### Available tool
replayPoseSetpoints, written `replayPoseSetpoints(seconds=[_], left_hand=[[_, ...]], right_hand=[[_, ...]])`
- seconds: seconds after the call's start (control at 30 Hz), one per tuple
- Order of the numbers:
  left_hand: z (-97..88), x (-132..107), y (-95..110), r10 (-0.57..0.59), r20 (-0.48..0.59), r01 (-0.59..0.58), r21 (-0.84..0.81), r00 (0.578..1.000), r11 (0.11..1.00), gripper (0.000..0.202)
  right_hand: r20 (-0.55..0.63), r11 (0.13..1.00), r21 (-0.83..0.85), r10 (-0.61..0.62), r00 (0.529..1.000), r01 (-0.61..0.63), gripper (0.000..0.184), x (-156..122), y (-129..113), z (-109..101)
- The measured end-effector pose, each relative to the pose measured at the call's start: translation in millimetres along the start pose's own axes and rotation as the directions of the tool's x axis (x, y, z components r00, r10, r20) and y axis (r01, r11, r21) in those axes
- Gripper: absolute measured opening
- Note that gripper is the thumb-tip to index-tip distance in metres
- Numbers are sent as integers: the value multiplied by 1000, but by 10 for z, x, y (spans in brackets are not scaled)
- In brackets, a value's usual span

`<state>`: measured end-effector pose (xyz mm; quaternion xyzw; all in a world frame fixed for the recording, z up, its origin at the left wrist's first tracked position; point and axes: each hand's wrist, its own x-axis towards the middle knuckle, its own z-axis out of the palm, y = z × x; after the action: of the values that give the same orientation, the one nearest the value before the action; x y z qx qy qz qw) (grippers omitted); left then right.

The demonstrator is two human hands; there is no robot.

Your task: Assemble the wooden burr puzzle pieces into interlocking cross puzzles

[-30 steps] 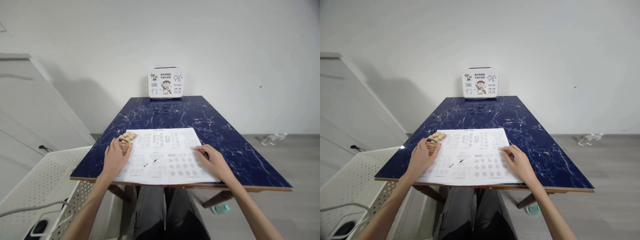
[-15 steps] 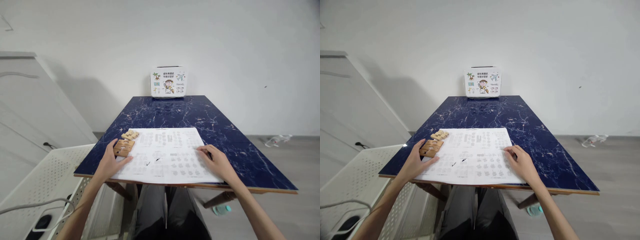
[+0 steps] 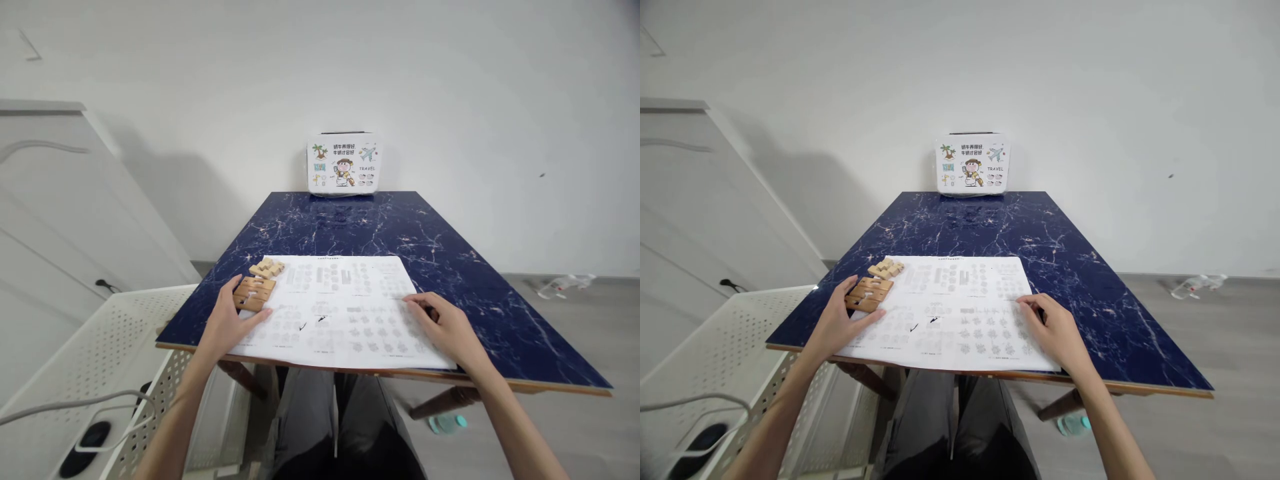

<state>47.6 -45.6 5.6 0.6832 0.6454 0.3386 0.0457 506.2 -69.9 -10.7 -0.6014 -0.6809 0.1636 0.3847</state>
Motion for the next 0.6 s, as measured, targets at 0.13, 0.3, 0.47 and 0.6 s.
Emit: replayPoseSetpoints(seconds=[0.13,0.3,0.47,0.6], left_hand=[[-6,-1,5,19,-4,-19,7,1000,1000,96],[1,7,-12,18,-12,-18,7,1000,1000,97],[7,-1,-18,17,-10,-17,3,1000,1000,94],[-1,-10,3,20,-14,-20,9,1000,1000,91]], right_hand=[[-24,999,10,51,998,-51,40,-20,0,-6],[-5,997,10,76,997,-76,40,-27,-14,-16],[12,996,2,87,996,-87,39,-32,-20,-26],[14,997,-9,77,997,-77,38,-36,-5,-25]])
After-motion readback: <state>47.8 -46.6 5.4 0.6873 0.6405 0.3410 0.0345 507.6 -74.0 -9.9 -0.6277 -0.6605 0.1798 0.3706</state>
